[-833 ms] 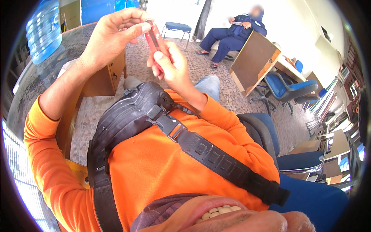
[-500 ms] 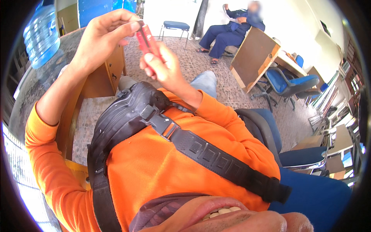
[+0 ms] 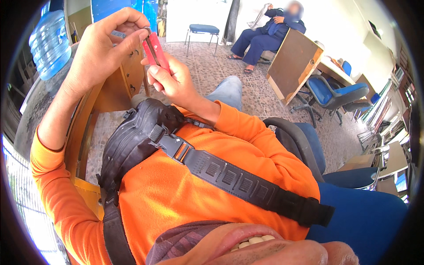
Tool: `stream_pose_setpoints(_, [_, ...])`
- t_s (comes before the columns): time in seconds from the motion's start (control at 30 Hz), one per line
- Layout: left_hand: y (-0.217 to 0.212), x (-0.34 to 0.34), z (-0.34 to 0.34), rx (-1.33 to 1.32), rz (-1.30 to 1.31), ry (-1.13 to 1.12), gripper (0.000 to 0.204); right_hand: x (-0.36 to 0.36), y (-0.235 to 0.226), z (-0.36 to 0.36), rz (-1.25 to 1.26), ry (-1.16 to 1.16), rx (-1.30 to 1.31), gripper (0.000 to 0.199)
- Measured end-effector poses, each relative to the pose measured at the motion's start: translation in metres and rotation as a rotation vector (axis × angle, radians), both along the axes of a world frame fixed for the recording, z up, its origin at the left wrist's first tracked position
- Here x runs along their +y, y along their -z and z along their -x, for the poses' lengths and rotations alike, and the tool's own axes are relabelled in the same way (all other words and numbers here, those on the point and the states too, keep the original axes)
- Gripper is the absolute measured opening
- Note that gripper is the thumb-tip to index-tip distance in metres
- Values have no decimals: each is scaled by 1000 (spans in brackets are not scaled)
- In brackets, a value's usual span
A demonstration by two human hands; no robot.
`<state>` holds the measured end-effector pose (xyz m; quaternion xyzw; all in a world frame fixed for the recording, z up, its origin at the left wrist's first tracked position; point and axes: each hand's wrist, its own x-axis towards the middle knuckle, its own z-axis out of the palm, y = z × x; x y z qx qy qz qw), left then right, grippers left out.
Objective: The person holds a small red device and repeatedly opens and closes its casing while seated. They manipulate the device with both hands, turning it over and inspecting the internal components without using any tools.
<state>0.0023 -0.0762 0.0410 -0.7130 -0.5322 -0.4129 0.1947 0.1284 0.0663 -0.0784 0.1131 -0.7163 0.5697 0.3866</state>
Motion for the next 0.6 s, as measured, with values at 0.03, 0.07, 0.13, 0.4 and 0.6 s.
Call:
stream_pose_setpoints(0.03, [-1,-1,2,-9,7,5,15,1,0,0,2,1,3,24])
stream_pose_setpoints(0.07, [-1,-2,4,-17,17,8,15,1,0,0,-16,9,21,24])
stream_pose_setpoints(0.13, [-3,-4,3,-38,59,-4,14,1,0,1,-51,29,57,23])
stream_pose_setpoints(0.4, [-9,-10,9,-66,236,43,10,5,6,8,-99,32,92,23])
stream_pose_setpoints(0.6, [-6,-9,19,-31,200,91,12,9,4,6,-126,61,67,26])
